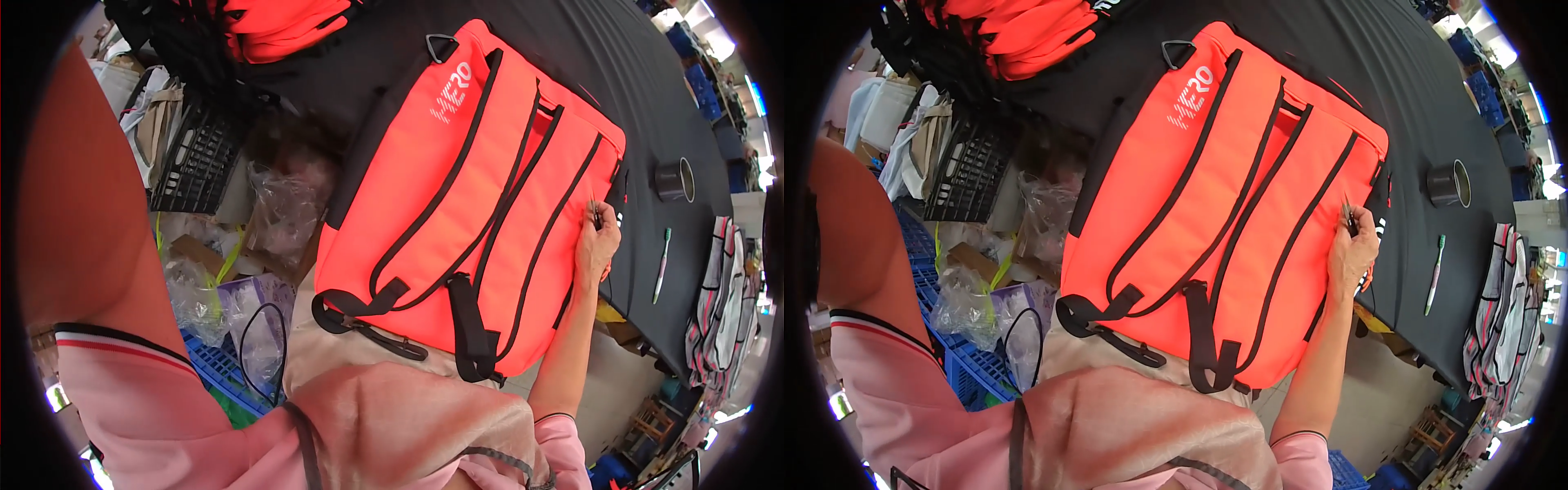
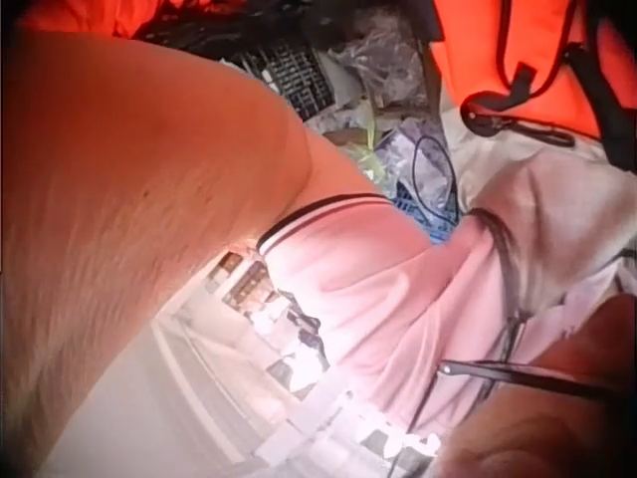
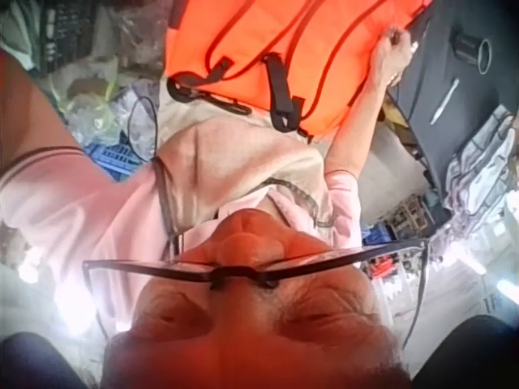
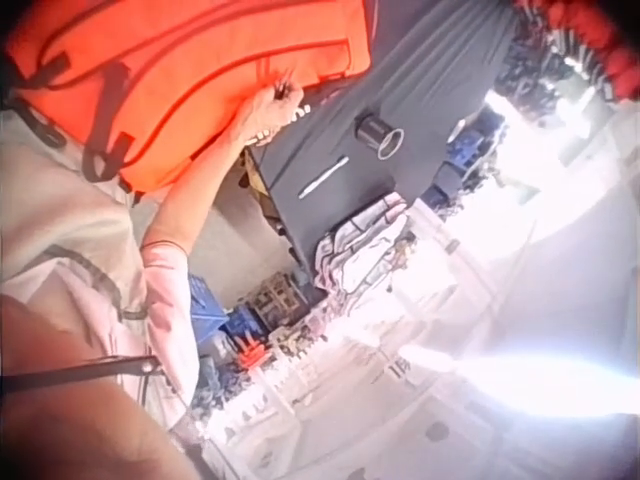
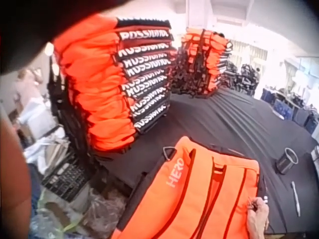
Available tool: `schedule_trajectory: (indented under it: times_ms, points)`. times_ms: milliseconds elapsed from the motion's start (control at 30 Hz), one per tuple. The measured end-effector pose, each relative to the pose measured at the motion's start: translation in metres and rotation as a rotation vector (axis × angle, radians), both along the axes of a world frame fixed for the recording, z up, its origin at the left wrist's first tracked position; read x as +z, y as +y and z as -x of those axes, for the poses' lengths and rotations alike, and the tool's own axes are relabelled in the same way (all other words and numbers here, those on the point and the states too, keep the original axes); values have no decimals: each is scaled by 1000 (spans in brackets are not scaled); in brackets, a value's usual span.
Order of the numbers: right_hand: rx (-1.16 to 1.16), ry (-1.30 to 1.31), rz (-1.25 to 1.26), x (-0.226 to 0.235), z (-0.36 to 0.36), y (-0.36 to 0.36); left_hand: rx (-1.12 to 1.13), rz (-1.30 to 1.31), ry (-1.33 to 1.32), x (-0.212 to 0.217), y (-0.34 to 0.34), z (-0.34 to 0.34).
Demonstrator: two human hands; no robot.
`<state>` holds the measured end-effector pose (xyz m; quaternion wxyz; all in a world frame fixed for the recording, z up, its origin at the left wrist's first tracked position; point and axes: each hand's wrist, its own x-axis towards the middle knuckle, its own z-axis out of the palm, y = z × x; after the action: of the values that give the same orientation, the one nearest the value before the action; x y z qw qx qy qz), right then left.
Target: Inspecting and preparing red backpacks by checking straps and trimming loose threads with snippers.
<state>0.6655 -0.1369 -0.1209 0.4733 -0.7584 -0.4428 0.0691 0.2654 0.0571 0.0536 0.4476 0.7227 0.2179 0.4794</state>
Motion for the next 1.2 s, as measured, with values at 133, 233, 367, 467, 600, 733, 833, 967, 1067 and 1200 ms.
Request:
schedule_trajectory:
  times_ms: [133,233,367,467,600,733,833,967,1067,1200]
  points:
    - [31,-16,1,-5,-6,0,94,-30,52,-4,3,14]
    - [38,-38,14,-8,-9,2,168,-45,93,-11,4,26]
    - [38,-37,16,-4,-6,-1,263,-53,131,-23,-1,37]
    - [26,71,30,2,-10,5,333,-110,132,-21,11,44]
    - [-38,281,-3,20,1,3,441,-212,122,-14,22,55]
    - [44,250,-66,62,48,33,432,538,205,-169,-44,37]
    - [242,155,23,110,126,75,-24,1069,-167,-188,-73,9]
    - [432,117,96,112,199,132,175,667,195,-173,-81,-6]
    - [246,-117,355,110,217,156,420,279,217,-155,-108,-16]
    - [220,-34,421,107,208,150,459,134,191,-154,-137,-23]
